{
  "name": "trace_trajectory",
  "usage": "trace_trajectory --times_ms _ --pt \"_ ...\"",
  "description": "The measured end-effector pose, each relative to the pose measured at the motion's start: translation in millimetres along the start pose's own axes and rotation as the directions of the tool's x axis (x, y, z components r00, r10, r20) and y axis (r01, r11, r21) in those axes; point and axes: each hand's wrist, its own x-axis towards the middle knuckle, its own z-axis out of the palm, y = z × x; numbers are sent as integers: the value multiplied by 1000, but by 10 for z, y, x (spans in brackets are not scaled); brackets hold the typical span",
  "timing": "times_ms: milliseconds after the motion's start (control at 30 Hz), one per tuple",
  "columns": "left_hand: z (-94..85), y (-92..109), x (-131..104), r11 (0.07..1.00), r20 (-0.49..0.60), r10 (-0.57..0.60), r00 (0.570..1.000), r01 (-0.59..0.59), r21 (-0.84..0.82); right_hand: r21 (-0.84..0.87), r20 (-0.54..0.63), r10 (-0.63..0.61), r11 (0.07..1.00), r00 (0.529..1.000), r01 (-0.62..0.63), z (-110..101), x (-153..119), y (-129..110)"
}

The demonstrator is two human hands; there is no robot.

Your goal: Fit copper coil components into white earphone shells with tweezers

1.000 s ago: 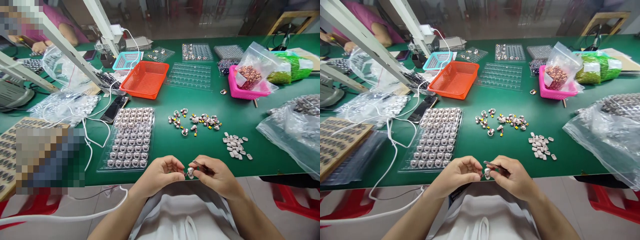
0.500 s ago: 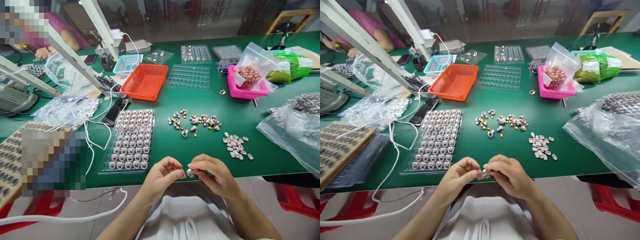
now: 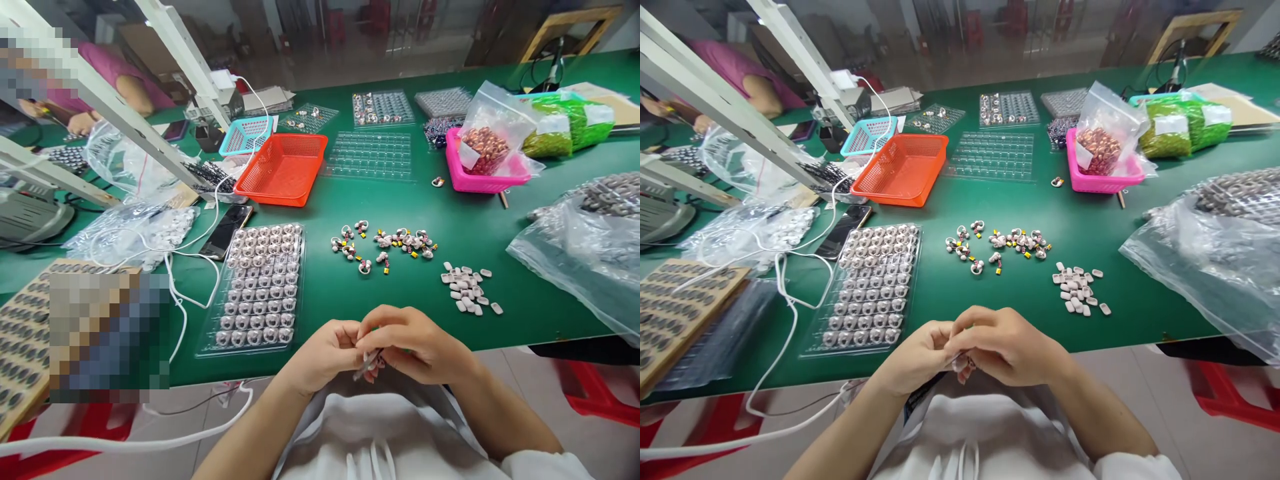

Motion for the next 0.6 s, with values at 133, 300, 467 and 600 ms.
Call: trace_trajectory --times_ms 133,300,467,600 --pt "88 44 -24 995 -188 96 978 -92 30 -30 -255 149 986 956 -162 14 -156 5" --pt "153 77 -133 853 -193 341 920 -217 474 -40 -267 249 962 931 -269 -2 -231 -34" --pt "158 116 -192 365 108 631 768 -417 833 -85 -87 337 935 937 -344 -80 -125 -82" --pt "160 124 -189 245 164 683 712 -435 867 -28 -55 377 925 925 -378 -3 -59 -59"
